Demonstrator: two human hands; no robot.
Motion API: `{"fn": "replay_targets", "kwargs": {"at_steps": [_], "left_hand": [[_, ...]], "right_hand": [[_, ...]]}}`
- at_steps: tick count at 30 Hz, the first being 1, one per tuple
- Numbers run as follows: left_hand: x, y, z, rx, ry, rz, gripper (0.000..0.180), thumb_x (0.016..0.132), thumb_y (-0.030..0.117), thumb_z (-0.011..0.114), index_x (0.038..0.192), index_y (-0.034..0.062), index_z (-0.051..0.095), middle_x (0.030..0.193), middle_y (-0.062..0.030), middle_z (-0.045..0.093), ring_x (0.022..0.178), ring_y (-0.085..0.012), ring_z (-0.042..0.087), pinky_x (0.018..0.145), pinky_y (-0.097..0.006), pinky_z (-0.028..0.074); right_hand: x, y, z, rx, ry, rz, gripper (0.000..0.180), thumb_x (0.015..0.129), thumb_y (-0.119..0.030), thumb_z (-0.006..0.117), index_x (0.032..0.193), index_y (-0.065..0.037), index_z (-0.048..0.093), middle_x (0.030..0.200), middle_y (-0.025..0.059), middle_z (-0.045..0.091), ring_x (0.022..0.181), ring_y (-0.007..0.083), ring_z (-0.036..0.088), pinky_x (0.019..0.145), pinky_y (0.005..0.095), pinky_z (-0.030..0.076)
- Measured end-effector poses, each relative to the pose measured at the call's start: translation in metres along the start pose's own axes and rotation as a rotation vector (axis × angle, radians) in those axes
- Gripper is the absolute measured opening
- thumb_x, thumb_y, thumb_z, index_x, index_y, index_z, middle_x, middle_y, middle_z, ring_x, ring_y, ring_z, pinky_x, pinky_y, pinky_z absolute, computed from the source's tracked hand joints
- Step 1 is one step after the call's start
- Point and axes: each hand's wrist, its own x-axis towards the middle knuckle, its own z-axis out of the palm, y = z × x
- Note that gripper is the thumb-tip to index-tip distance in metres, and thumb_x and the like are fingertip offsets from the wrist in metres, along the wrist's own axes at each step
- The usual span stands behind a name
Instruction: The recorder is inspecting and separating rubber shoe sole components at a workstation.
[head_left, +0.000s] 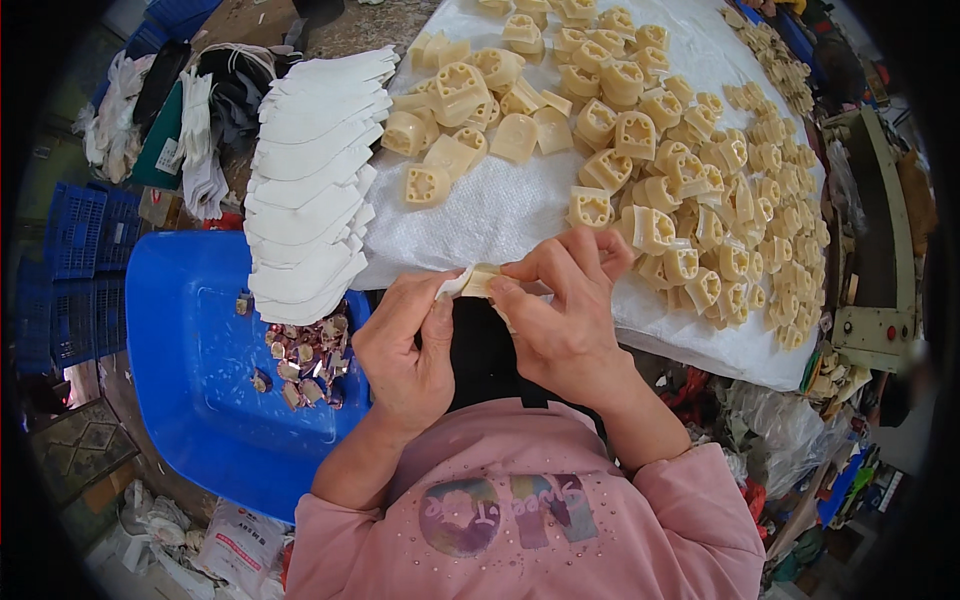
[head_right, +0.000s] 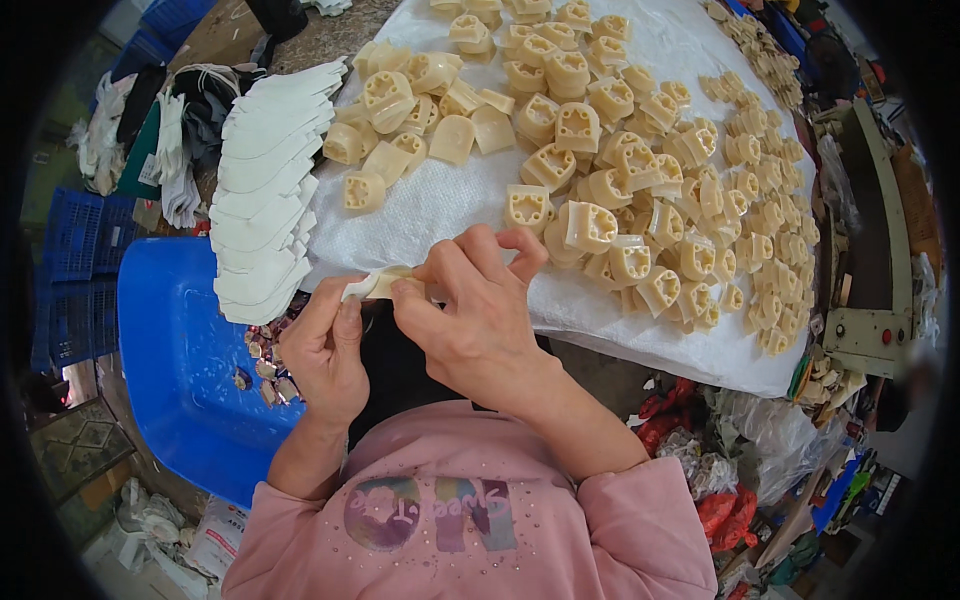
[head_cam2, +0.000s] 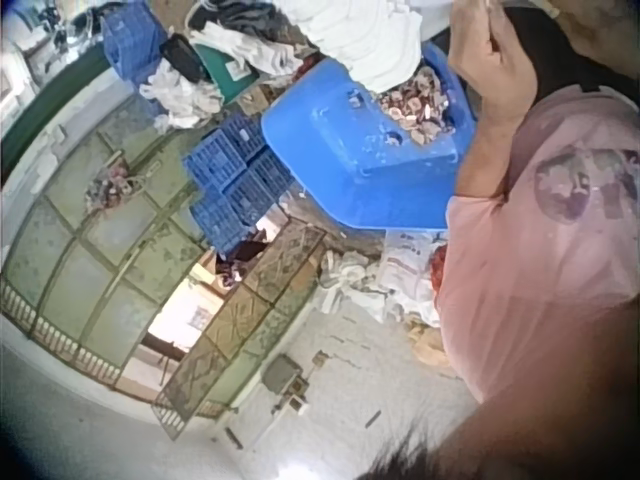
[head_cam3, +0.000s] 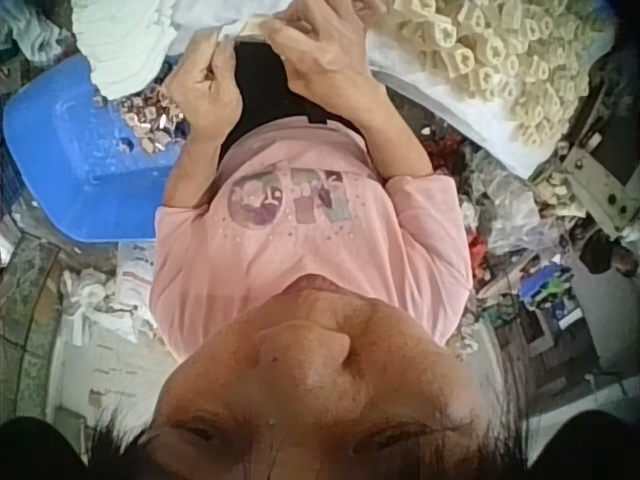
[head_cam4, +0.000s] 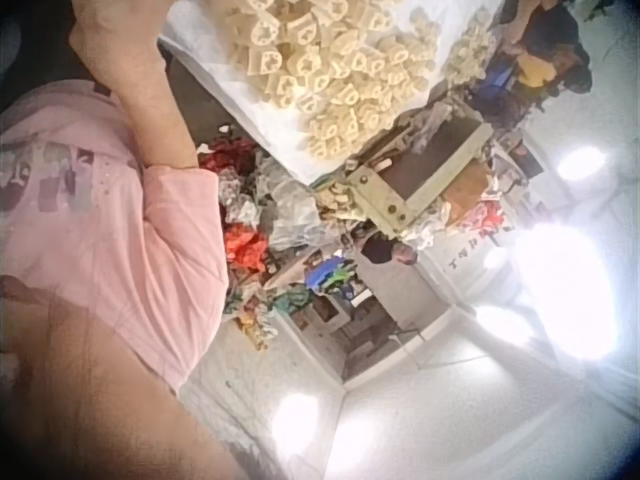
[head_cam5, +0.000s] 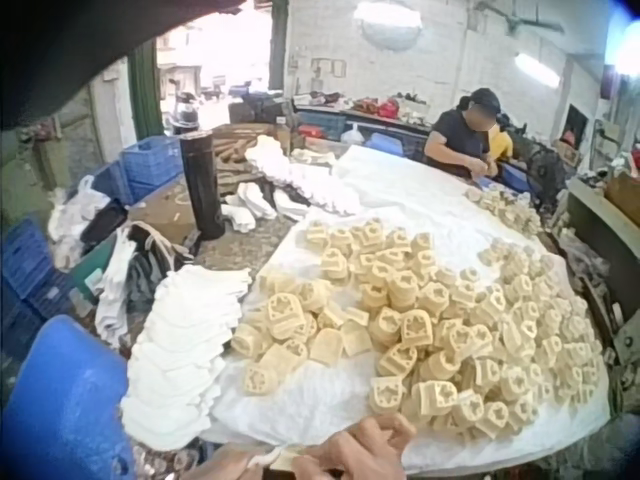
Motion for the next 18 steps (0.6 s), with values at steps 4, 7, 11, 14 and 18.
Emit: {"fn": "replay_targets", "kwargs": {"at_steps": [4, 7, 11, 14, 18], "left_hand": [[0.0, -0.007, 0.006, 0.106, 0.048, 0.254, 0.017, 0.085, -0.002, 0.053, 0.098, -0.0094, 0.061, 0.083, -0.0167, 0.062, 0.07, -0.027, 0.058, 0.066, -0.032, 0.047], [0.001, -0.007, 0.01, 0.201, 0.073, 0.362, 0.017, 0.085, -0.003, 0.053, 0.098, -0.0105, 0.06, 0.089, -0.0181, 0.062, 0.076, -0.0302, 0.059, 0.069, -0.034, 0.048], [-0.003, -0.005, 0.008, 0.146, 0.005, 0.256, 0.019, 0.084, -0.004, 0.054, 0.101, -0.0071, 0.062, 0.092, -0.0172, 0.06, 0.08, -0.0255, 0.059, 0.07, -0.032, 0.048], [-0.003, -0.015, 0.003, -0.068, -0.06, 0.083, 0.019, 0.087, 0.004, 0.056, 0.103, -0.0032, 0.063, 0.093, -0.0105, 0.058, 0.077, -0.0155, 0.054, 0.065, -0.025, 0.044], [0.003, -0.024, 0.007, -0.391, -0.039, 0.098, 0.019, 0.083, 0.004, 0.063, 0.102, 0.0012, 0.065, 0.085, -0.01, 0.057, 0.074, -0.0162, 0.054, 0.064, -0.025, 0.044]], "right_hand": [[0.002, -0.002, -0.005, 0.021, -0.13, 0.045, 0.024, 0.057, -0.004, 0.061, 0.078, -0.014, 0.055, 0.076, 0.0027, 0.044, 0.078, 0.0227, 0.044, 0.075, 0.0437, 0.024], [0.002, 0.002, -0.001, 0.023, -0.097, -0.013, 0.025, 0.056, -0.004, 0.061, 0.079, -0.012, 0.055, 0.077, 0.0035, 0.045, 0.079, 0.0238, 0.044, 0.076, 0.0443, 0.024], [-0.002, 0.015, 0.006, 0.132, -0.067, 0.02, 0.028, 0.056, 0.001, 0.061, 0.081, -0.011, 0.056, 0.078, 0.0038, 0.046, 0.079, 0.0237, 0.044, 0.076, 0.0432, 0.025], [-0.004, 0.019, 0.009, 0.36, 0.016, 0.03, 0.03, 0.058, 0.006, 0.061, 0.084, -0.009, 0.057, 0.08, 0.004, 0.047, 0.079, 0.0234, 0.044, 0.076, 0.0403, 0.026], [-0.006, 0.017, 0.007, 0.603, -0.022, 0.078, 0.031, 0.061, 0.008, 0.06, 0.088, -0.008, 0.057, 0.081, 0.0048, 0.048, 0.078, 0.0234, 0.044, 0.076, 0.037, 0.028]]}}
